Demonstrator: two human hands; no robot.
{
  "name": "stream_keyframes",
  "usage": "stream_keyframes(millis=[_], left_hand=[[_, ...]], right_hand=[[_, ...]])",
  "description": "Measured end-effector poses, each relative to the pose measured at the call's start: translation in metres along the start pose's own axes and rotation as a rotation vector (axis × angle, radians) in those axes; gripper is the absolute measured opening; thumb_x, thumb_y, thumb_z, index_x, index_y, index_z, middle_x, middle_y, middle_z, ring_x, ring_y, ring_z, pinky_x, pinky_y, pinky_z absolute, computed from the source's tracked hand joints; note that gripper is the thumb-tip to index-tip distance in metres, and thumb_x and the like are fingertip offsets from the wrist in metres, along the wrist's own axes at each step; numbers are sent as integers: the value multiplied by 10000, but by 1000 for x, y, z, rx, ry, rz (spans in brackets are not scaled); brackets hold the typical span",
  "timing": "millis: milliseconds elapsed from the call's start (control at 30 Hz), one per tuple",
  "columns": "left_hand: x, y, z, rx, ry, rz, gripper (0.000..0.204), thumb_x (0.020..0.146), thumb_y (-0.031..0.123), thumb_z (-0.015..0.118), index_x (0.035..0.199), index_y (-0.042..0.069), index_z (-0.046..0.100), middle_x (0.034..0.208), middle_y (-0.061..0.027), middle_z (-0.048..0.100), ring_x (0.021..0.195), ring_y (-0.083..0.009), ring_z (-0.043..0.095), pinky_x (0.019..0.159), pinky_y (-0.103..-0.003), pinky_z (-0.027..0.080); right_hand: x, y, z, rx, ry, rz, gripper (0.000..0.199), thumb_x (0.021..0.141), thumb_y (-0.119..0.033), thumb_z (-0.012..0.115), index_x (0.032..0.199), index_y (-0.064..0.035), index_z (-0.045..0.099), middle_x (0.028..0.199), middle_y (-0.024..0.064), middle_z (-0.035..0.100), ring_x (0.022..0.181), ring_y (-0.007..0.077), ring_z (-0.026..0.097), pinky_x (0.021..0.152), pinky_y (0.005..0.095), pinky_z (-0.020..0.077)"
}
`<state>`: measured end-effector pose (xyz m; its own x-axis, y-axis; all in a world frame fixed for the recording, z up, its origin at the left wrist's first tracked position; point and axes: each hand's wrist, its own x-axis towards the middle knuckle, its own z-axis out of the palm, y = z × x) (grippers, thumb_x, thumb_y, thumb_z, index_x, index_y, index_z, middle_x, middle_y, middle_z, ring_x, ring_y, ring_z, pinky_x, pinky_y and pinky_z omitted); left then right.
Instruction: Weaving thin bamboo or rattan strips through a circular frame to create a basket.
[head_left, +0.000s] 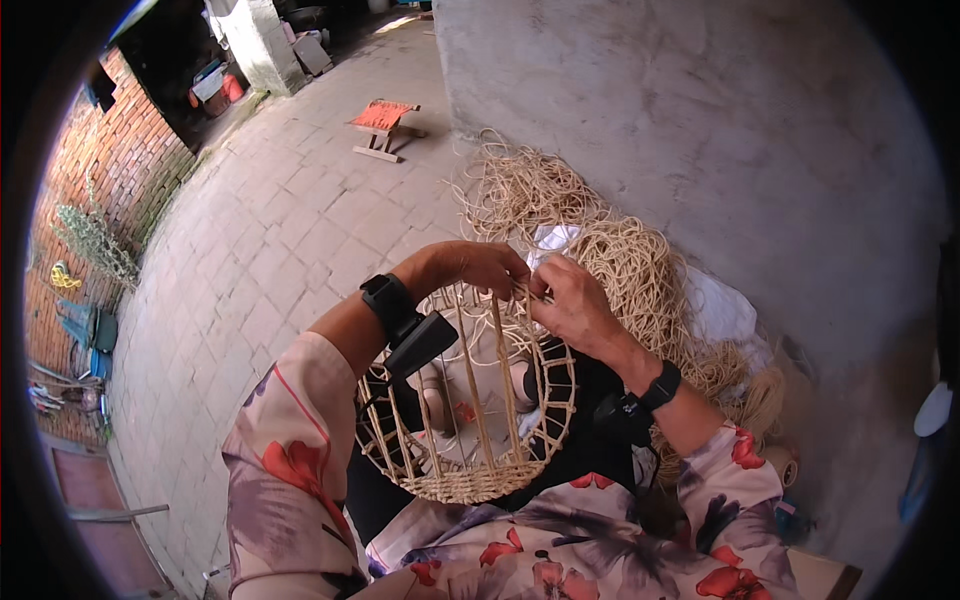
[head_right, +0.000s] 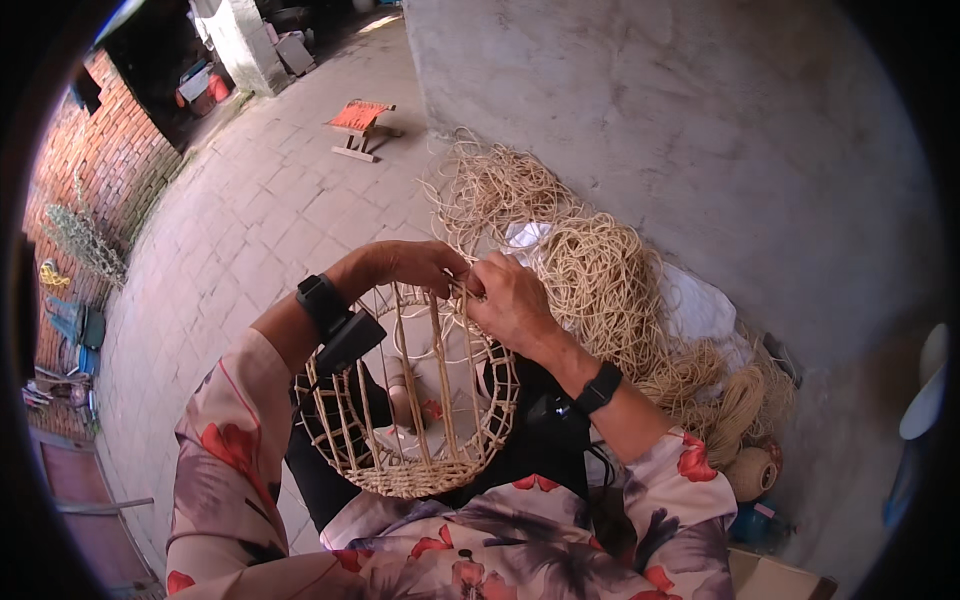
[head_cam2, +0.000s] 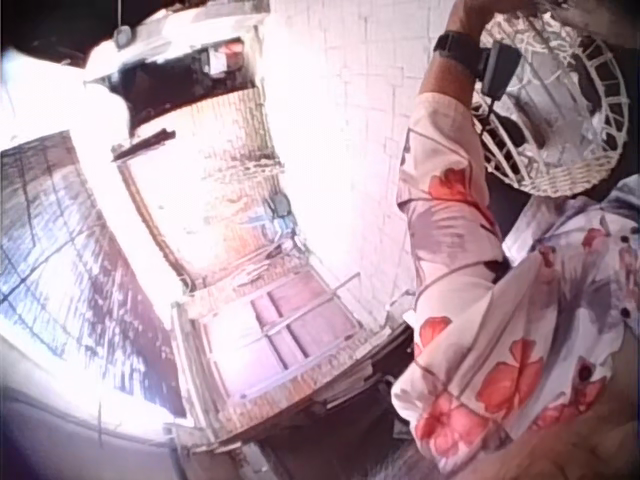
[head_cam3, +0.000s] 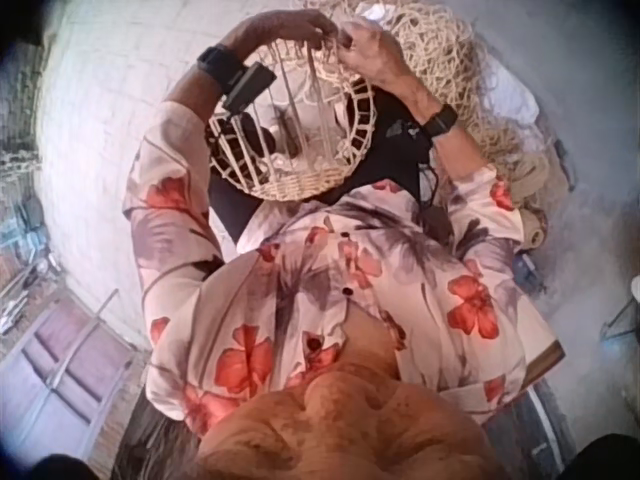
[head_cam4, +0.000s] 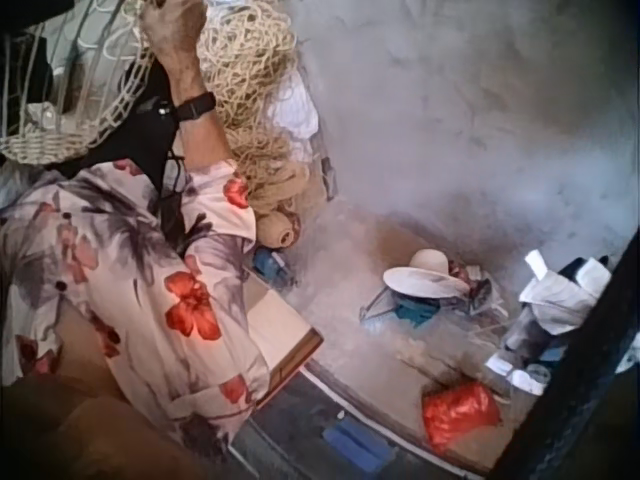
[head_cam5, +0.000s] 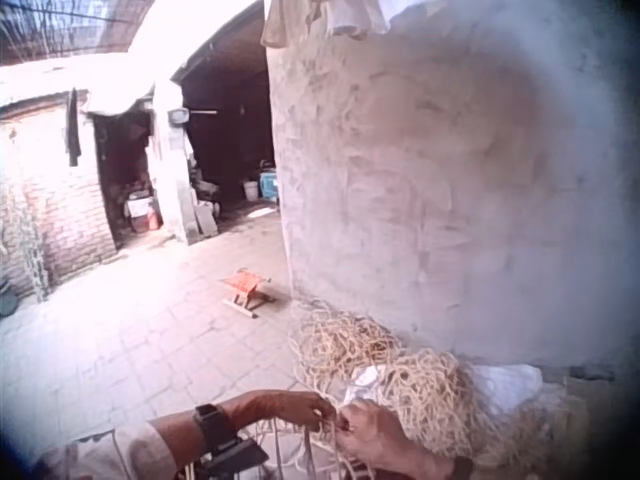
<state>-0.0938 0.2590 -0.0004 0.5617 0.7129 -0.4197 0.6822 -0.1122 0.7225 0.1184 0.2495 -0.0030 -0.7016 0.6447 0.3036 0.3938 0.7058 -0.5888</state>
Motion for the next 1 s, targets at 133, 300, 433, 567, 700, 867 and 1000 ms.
stream_keyframes(millis=[133,300,433,567,700,867,1000], left_hand=[[-6,6,-3,-145,-26,-91,373,760,167,635,1086,-13,663,938,-64,671,880,-147,601,780,-304,498],[-16,-28,8,-400,79,50,395,892,291,524,1146,22,663,1012,-73,665,947,-166,631,797,-300,539],[-9,15,-2,-284,-23,-101,430,925,351,472,1219,100,661,1009,-44,676,925,-152,632,764,-290,541],[-10,9,0,-284,19,-110,403,929,360,466,1169,115,677,973,-24,674,866,-131,625,726,-278,534],[-5,2,2,-302,31,-37,440,920,518,478,1039,138,667,933,-7,665,753,-118,597,644,-269,511],[15,15,1,-380,98,-161,583,944,613,387,1086,118,660,989,-39,689,805,-151,628,676,-303,533],[20,6,4,-369,129,-113,569,959,566,380,1048,85,669,966,-60,695,807,-164,644,680,-322,556]], right_hand=[[12,10,-22,259,-396,108,240,713,-111,622,926,1,617,924,121,568,895,232,582,801,337,475],[-3,-8,-20,96,-171,31,260,735,-72,632,965,-9,528,882,112,551,868,260,577,795,385,476],[-16,-20,-17,-205,-3,-109,228,736,-51,629,926,-30,505,884,122,562,872,314,586,760,413,470],[-10,-15,-6,121,-24,94,185,741,-63,638,892,-54,531,870,97,587,877,305,595,745,432,449],[-7,-36,-6,-202,30,-71,152,744,-46,623,874,-46,545,857,104,573,851,279,587,749,410,440],[-5,-37,5,-588,131,-148,116,771,-65,584,883,-46,555,887,115,556,876,272,556,762,412,412],[-2,-34,6,-547,132,-98,121,778,-54,568,898,-35,570,917,129,550,901,273,543,766,423,416]])
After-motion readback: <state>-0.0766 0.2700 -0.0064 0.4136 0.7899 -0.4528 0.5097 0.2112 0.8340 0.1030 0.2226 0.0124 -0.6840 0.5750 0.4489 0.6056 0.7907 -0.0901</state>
